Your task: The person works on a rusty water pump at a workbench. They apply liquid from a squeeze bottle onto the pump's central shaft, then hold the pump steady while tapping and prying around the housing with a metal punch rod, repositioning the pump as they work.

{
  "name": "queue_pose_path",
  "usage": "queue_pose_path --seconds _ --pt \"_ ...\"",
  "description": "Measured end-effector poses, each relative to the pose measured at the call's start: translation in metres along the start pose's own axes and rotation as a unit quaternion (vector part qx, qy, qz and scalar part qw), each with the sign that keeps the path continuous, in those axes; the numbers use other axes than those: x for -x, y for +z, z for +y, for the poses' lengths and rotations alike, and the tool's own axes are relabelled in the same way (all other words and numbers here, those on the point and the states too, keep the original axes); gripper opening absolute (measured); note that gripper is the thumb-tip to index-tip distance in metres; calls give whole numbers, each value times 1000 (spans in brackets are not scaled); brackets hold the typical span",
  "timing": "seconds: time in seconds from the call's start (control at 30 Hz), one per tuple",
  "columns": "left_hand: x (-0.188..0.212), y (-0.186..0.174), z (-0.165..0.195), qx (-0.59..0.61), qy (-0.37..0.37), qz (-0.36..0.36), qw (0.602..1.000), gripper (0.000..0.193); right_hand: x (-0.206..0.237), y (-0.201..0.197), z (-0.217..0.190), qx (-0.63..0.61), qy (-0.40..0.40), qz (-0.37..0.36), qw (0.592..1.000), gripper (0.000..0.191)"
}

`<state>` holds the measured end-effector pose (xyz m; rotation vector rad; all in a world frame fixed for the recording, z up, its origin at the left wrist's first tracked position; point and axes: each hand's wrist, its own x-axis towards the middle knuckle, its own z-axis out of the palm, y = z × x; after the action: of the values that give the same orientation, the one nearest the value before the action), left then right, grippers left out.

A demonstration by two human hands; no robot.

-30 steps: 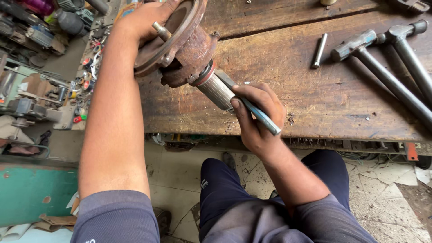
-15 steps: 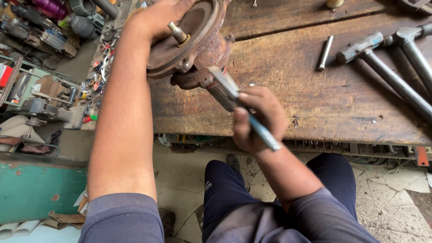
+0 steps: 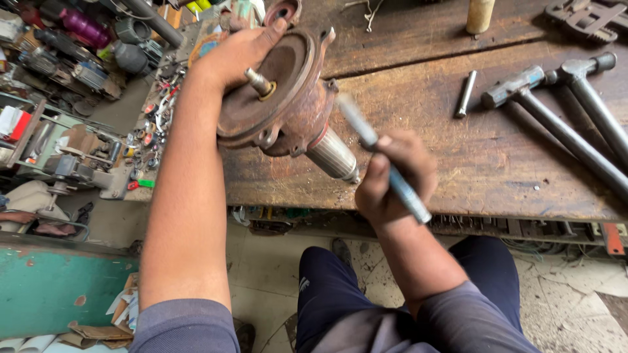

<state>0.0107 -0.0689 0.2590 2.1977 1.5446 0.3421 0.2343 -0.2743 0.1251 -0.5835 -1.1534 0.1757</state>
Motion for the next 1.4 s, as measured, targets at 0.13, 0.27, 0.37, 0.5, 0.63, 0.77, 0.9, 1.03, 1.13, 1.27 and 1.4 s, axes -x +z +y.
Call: queue_pose_path --seconds 0.13,0.27,0.37,0.5,0.63,0.77,0.9,1.03,1.13,1.27,1.4 --pt "1 1 -9 21 -14 -26 999 91 -5 4 0 20 -3 -58 998 15" --pt "1 0 -18 27 -26 -27 999 94 -10 14 1 -47 -8 -17 999 13" --pt "0 1 -26 63 -21 -17 998 92 -14 19 0 0 -2 -35 999 15" --pt "-1 5 -43 141 -50 -21 989 88 -18 25 -2 -15 0 -47 999 15" --pt "-9 8 -63 147 -11 -35 988 86 -21 29 -2 -90 19 10 996 15" --pt "-11 7 -78 75 55 16 996 85 -24 37 0 -41 -11 -22 999 15" --pt "-3 5 -78 115 -90 -3 989 84 -24 46 5 -36 -16 -46 998 18" --pt "4 2 -69 153 -8 -16 988 86 -17 43 9 -79 23 1 997 11" --pt "6 1 -64 158 -20 -18 987 87 -11 42 10 41 28 -75 996 17" --pt "3 1 -62 52 0 14 999 90 -13 43 11 -24 14 -29 999 15" --pt "1 1 -57 116 14 -31 993 90 -17 37 9 12 16 -43 999 15"
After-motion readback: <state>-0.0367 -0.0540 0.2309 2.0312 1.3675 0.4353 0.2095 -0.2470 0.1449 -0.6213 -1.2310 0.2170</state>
